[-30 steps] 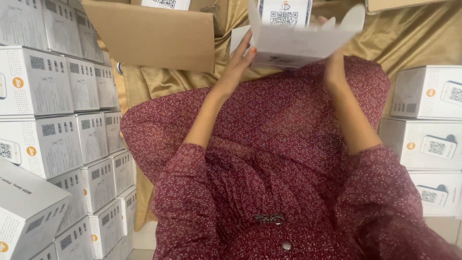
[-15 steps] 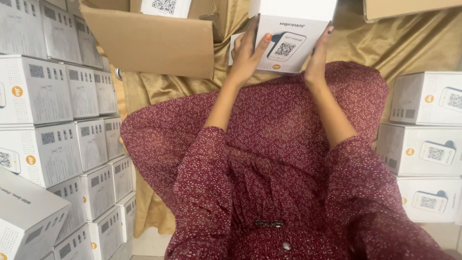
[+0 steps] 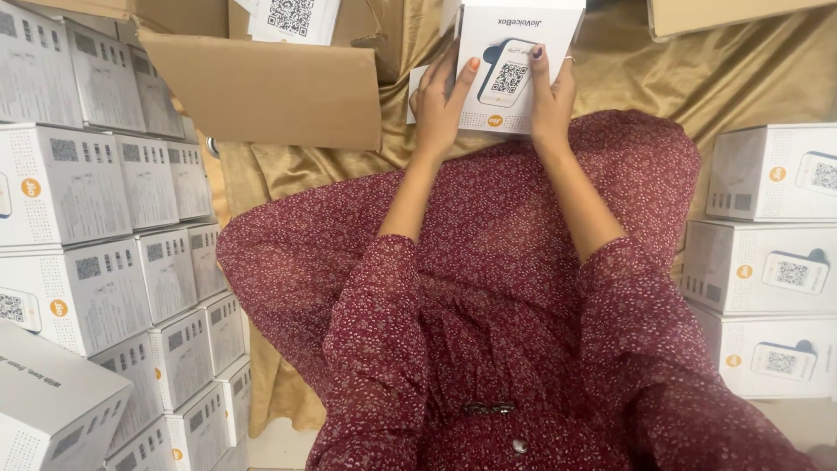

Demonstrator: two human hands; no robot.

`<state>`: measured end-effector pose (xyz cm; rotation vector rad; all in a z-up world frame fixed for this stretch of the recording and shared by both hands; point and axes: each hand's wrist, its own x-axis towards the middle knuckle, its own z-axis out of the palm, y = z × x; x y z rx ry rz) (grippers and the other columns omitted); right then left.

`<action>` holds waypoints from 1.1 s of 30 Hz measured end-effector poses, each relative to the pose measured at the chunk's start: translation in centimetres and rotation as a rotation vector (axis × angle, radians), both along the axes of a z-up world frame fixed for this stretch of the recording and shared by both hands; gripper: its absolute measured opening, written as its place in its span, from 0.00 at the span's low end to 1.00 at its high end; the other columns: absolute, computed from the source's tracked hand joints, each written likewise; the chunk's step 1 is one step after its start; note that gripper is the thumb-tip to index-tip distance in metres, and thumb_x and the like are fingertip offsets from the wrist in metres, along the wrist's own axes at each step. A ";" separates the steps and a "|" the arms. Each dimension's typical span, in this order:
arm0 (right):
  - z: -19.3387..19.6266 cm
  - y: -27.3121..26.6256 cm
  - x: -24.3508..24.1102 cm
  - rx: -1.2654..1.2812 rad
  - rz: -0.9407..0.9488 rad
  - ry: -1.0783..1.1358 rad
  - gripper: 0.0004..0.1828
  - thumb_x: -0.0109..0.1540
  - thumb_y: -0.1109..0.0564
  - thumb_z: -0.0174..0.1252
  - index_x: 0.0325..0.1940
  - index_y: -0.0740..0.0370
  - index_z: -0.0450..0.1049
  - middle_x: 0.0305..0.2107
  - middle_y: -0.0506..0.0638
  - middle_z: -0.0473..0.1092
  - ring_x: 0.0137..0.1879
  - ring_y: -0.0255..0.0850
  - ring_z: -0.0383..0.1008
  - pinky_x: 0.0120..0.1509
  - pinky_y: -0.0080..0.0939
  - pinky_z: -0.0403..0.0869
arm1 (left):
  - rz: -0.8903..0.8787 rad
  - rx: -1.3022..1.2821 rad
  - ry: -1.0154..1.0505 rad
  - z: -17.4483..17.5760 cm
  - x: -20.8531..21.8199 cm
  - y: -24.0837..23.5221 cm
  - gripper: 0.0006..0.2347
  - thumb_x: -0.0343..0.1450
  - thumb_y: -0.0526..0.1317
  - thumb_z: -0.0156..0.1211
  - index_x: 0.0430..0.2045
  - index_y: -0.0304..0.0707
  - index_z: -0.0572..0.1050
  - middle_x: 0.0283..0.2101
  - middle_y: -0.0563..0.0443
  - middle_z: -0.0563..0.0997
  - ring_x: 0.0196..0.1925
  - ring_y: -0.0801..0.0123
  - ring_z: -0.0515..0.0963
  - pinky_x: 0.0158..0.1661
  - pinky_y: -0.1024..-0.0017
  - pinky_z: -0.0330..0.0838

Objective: The person applies QR code labels to electronic device boxes and places items inside.

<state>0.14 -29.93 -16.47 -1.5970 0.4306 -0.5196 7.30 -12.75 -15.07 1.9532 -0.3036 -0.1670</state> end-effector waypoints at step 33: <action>2.2 -0.9 1.9 0.049 -0.021 0.045 0.40 0.64 0.34 0.63 0.59 0.72 0.61 0.45 0.60 0.73 0.47 0.42 0.80 0.50 0.37 0.82 | -0.050 -0.033 0.060 3.5 2.3 -2.7 0.37 0.72 0.68 0.43 0.62 0.30 0.68 0.57 0.31 0.78 0.60 0.47 0.77 0.60 0.57 0.70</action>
